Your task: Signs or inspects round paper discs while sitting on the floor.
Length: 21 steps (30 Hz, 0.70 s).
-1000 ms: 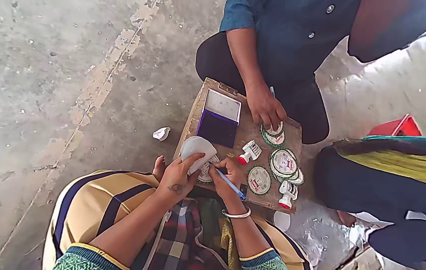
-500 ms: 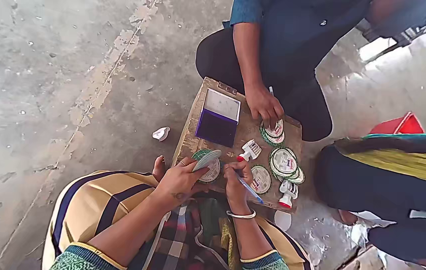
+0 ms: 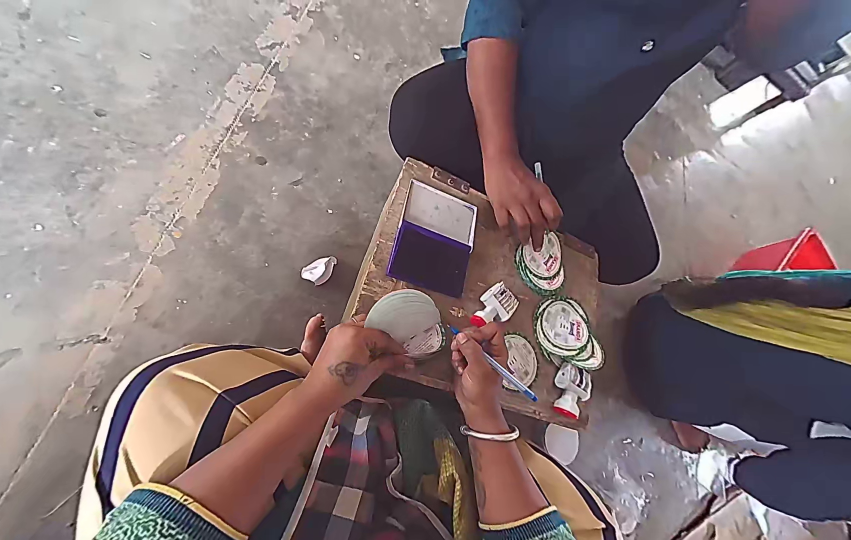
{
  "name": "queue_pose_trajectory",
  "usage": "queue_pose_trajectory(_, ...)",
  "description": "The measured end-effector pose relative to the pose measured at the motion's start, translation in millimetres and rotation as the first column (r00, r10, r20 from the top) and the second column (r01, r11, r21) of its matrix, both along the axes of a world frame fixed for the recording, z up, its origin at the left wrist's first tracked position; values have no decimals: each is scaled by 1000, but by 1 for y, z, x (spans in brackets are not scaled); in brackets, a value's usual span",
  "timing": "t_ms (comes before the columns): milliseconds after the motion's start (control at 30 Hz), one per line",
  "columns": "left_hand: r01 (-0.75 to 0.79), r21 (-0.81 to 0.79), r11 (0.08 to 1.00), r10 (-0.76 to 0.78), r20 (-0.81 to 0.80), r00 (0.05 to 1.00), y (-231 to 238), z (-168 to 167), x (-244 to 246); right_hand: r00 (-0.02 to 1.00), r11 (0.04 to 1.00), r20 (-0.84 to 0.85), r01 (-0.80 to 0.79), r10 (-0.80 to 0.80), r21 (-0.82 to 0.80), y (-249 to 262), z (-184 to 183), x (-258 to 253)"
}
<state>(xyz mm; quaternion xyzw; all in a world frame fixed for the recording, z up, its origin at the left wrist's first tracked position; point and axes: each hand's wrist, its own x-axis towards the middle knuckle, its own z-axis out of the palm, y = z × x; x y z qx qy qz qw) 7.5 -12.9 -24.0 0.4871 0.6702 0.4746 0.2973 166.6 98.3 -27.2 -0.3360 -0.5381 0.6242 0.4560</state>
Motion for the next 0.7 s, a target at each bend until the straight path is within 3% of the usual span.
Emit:
queue_pose_trajectory(100,-5,-118,993,12,53,999,2,8,-4,1000,1000,-10,-2,2,12,-2,0,3)
queue_pose_trajectory(200,-31,-151,988,44,82,996,4,11,-5,999,990,8,-49,49,135,-1,-1,9)
queue_pose_trajectory(300,-108,-87,990,114,59,992,5,5,-1,974,922,198,-175,111,345,-3,-3,13)
queue_pose_trajectory(400,-165,26,986,165,-2,986,4,-9,7,920,855,385,-253,69,452,-7,-6,2)
queue_pose_trajectory(533,-185,121,975,195,-81,977,1,-15,12,848,862,528,-293,36,413,-5,-9,-7)
queue_pose_trajectory(633,-175,202,964,214,-191,958,3,-19,14,845,868,532,-306,59,392,-3,-11,-6)
queue_pose_trajectory(700,-167,193,967,202,-179,963,2,-18,14,843,857,534,-317,59,407,-3,-12,-6)
